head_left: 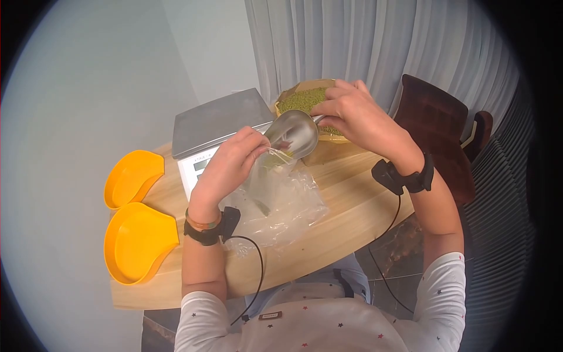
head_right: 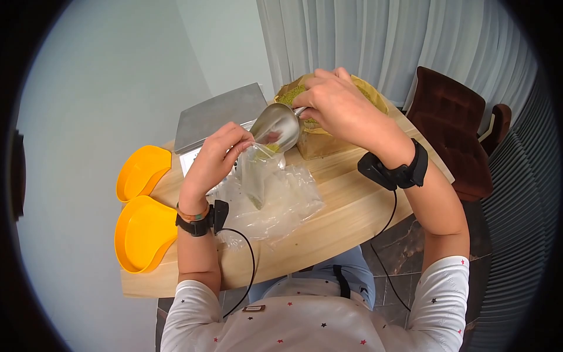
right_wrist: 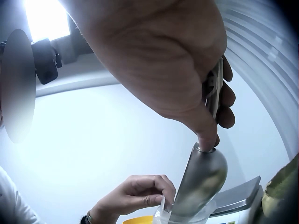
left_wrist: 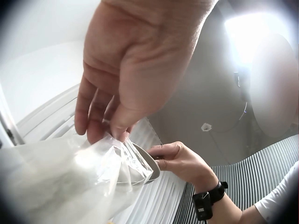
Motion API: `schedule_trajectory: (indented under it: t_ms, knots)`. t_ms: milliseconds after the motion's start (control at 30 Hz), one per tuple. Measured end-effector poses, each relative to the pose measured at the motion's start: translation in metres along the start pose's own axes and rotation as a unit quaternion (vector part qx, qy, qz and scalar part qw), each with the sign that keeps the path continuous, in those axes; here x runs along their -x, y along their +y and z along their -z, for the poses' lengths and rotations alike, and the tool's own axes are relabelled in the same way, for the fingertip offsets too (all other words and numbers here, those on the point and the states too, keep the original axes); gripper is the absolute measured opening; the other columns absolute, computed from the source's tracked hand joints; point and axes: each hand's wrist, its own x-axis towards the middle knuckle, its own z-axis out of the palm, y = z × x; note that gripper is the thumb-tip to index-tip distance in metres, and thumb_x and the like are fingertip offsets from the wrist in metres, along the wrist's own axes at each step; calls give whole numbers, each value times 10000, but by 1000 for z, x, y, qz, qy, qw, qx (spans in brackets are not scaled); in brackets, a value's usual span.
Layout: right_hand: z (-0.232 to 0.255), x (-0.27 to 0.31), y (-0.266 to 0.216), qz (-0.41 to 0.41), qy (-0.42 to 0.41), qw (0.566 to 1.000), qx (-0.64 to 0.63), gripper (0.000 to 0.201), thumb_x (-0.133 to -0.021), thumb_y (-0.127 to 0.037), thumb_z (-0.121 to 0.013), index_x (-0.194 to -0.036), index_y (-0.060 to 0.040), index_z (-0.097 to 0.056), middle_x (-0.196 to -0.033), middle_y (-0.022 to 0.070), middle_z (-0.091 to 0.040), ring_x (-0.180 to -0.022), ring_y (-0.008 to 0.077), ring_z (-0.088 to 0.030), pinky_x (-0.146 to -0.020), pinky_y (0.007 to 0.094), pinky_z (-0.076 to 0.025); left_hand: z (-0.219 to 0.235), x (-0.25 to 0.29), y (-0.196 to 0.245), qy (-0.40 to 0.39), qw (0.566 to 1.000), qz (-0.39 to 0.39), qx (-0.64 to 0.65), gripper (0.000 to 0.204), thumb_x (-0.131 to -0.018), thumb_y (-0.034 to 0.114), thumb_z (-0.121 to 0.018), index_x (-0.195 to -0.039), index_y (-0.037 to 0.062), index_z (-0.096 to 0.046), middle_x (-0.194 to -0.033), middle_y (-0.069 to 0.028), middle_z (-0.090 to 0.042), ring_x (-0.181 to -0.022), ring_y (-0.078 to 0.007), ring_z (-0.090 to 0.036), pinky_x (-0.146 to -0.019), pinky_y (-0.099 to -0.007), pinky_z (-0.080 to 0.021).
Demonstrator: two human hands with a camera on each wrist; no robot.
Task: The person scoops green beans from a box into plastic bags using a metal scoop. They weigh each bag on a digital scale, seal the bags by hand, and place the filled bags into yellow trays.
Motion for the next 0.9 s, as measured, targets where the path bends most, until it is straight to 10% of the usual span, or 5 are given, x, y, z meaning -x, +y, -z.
schedule_trajectory:
  t_ms: [367,900]
  knots:
    - [11,28,62,-146,45,981,-121,230,-871,-130,-707,-1060,0,-711,-914,197,-710,-820,345,-681,-744,384,-530,4,2,6,-11,1000,-2,-17,50,-902,16,-629,-944,-8,-617,-855,-114,-597,-756,-273,-574,-681,-337,-468]
    - [4,39,97,-245,3,964,-105,253,-874,-76,-683,-1099,38,-688,-1029,217,-703,-965,333,-688,-862,377,-530,10,15,14,-29,998,50,-36,50,-902,-14,-611,-951,-19,-607,-830,-115,-570,-736,-239,-580,-666,-325,-474]
